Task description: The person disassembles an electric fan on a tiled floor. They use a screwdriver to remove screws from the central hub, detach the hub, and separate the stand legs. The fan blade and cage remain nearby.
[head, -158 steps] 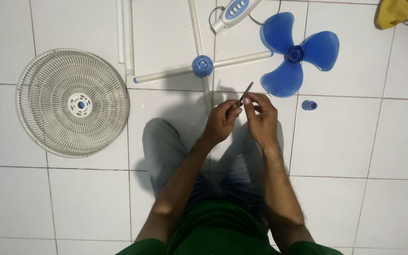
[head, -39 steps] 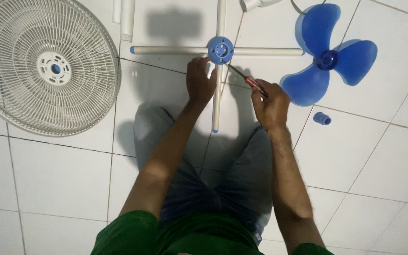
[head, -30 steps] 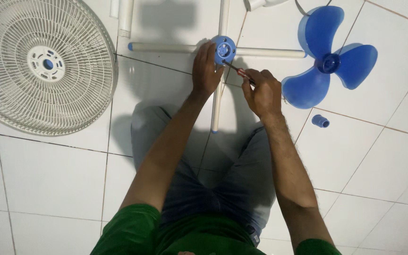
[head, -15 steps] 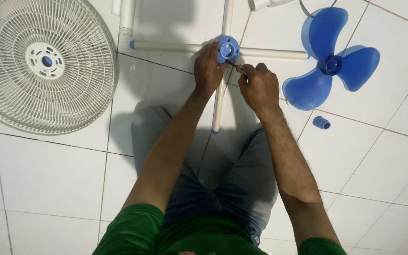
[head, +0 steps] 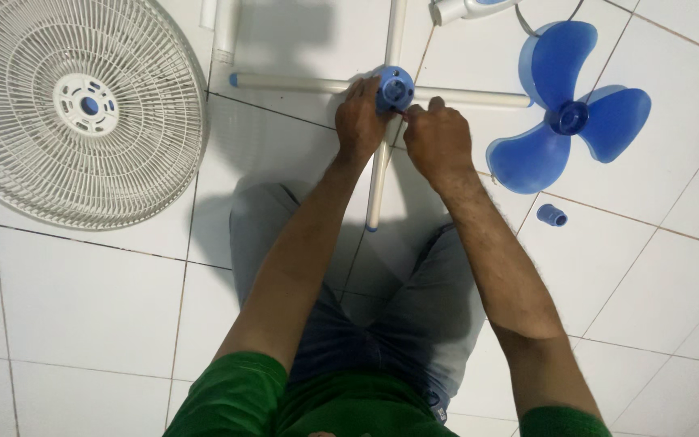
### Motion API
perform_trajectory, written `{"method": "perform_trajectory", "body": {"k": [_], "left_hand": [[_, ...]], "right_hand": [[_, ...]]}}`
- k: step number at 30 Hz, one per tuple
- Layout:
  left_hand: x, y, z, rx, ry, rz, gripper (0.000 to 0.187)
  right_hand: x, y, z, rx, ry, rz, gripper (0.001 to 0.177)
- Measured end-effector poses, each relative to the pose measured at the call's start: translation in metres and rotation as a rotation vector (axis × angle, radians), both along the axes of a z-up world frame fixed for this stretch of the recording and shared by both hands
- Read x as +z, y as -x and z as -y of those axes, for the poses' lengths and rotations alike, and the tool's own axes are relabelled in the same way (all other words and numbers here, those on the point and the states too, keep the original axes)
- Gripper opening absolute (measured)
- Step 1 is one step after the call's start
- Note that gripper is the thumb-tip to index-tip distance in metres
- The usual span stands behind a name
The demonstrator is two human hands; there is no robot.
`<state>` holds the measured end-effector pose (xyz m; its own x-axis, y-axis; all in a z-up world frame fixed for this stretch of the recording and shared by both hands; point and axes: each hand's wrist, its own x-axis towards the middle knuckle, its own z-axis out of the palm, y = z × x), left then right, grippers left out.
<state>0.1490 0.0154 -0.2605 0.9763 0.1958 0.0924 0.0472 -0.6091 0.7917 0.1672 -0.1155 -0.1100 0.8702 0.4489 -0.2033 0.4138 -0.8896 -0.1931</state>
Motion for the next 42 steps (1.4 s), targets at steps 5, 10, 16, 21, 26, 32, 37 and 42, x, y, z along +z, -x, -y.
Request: {"method": "perform_trajectory", "body": {"k": [5, 10, 16, 21, 26, 32, 37, 42], "left_hand": [[-0.002, 0.005, -0.006, -0.022, 0.095, 0.273, 0.043], [0.002, 0.002, -0.003, -0.014, 0.067, 0.086, 0.050], [0.003, 0.001, -0.001, -0.006, 0.025, -0.027, 0.066], [0.001, 0.000, 0.001, 0.013, 0.056, -0.040, 0.068], [0.001, -0.002, 0.001, -0.021, 0.026, -0.089, 0.067], [-0.003, -0.002, 0.001, -0.028, 0.003, -0.037, 0.072], [-0.003, -0.003, -0.004, -0.063, -0.002, 0.002, 0.080], [-0.002, -0.005, -0.003, -0.065, 0.012, -0.111, 0.074]], "right_hand": [[-0.004, -0.003, -0.020, 0.113, 0.063, -0.038, 0.017], [-0.001, -0.023, -0.015, 0.115, 0.090, -0.126, 0.028], [0.006, -0.021, -0.008, -0.053, -0.122, -0.136, 0.033], [0.007, -0.021, -0.010, -0.076, 0.068, -0.143, 0.040], [0.010, -0.024, -0.005, 0.214, 0.012, -0.031, 0.029], [0.016, -0.025, -0.001, 0.305, 0.113, -0.088, 0.024], [0.011, -0.033, -0.004, 0.134, 0.268, -0.183, 0.037], [0.012, -0.030, 0.005, 0.278, -0.084, -0.011, 0.024]]}}
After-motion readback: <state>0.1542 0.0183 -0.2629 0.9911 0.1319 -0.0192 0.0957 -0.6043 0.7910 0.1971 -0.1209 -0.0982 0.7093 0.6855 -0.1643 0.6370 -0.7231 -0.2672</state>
